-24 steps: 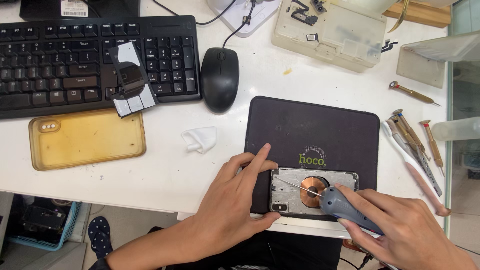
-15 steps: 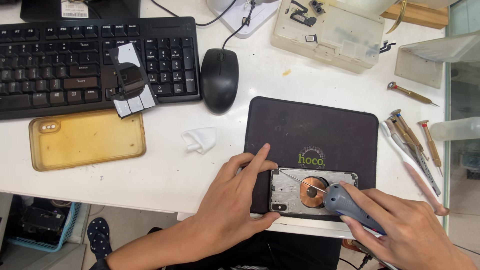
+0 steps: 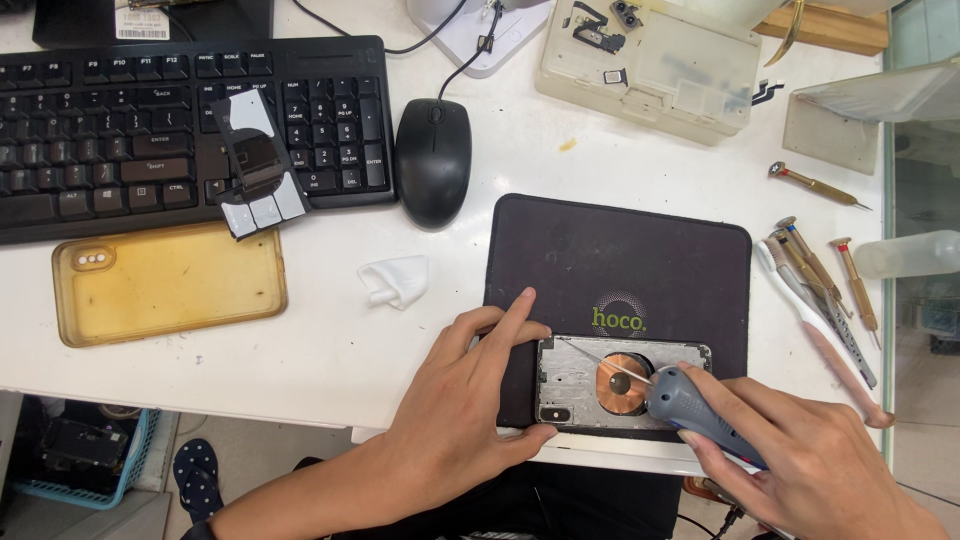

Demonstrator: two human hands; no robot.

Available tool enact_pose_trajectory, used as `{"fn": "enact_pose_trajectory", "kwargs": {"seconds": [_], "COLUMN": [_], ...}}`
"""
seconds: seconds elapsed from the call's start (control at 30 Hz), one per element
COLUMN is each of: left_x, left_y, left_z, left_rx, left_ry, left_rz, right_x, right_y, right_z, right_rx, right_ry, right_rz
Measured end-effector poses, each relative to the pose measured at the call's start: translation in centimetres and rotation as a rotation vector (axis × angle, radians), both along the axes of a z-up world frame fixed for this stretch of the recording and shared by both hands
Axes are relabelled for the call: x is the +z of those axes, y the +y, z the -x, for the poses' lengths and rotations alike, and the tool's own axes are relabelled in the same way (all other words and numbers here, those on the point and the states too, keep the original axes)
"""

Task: The person uses a hot air gun to heat the back of a disassembled smartphone placed on a mousepad. The person repeatedly directs the hot air at the copper coil area and edges of the phone back while holding the device steady with the other hand.

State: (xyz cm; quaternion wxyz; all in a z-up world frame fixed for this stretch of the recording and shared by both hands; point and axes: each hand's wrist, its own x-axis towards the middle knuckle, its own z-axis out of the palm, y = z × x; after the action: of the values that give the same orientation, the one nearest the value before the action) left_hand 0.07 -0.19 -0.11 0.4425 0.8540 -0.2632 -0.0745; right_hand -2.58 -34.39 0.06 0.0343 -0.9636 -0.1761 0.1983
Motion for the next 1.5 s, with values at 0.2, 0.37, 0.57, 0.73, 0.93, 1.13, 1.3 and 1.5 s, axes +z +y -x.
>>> {"fn": "enact_pose_trajectory", "kwargs": {"seconds": [0.2,0.37,0.57,0.73,0.93,1.13,1.3,1.5], "left_x": [-0.3,0.1,1.7,1.8,1.4,1.4,0.7,0.4], "left_y": [-0.1,0.1,-0.8,-4.0,-6.2,-8.4,-9.8,-10.8], "left_z": [0.1,0.3,2.1,4.4,6.3,7.3,7.7,7.7], "left_rx": [0.002,0.016,0.002,0.127,0.188,0.223,0.23,0.343], "left_ry": [-0.002,-0.08,0.113,0.313,0.403,0.569,0.664,0.646], "left_rz": [0.005,0.053,0.477,0.729,0.918,1.245,1.438,1.436], "right_x": [-0.8,-1.8,-2.2,-4.6,-8.0,-9.1,-9.3,-11.0], "right_y": [-0.6,-1.2,0.5,2.8,4.4,6.6,8.3,8.7], "right_z": [0.6,2.1,6.2,8.7,11.1,12.8,13.3,14.8], "right_rx": [-0.01,-0.012,-0.189,-0.219,-0.468,-0.663,-0.813,-0.9], "right_ry": [-0.014,-0.181,-0.224,-0.332,-0.022,0.317,0.359,0.315], "right_rz": [-0.108,-0.366,-0.687,-0.928,-1.373,-1.698,-1.792,-1.772]}}
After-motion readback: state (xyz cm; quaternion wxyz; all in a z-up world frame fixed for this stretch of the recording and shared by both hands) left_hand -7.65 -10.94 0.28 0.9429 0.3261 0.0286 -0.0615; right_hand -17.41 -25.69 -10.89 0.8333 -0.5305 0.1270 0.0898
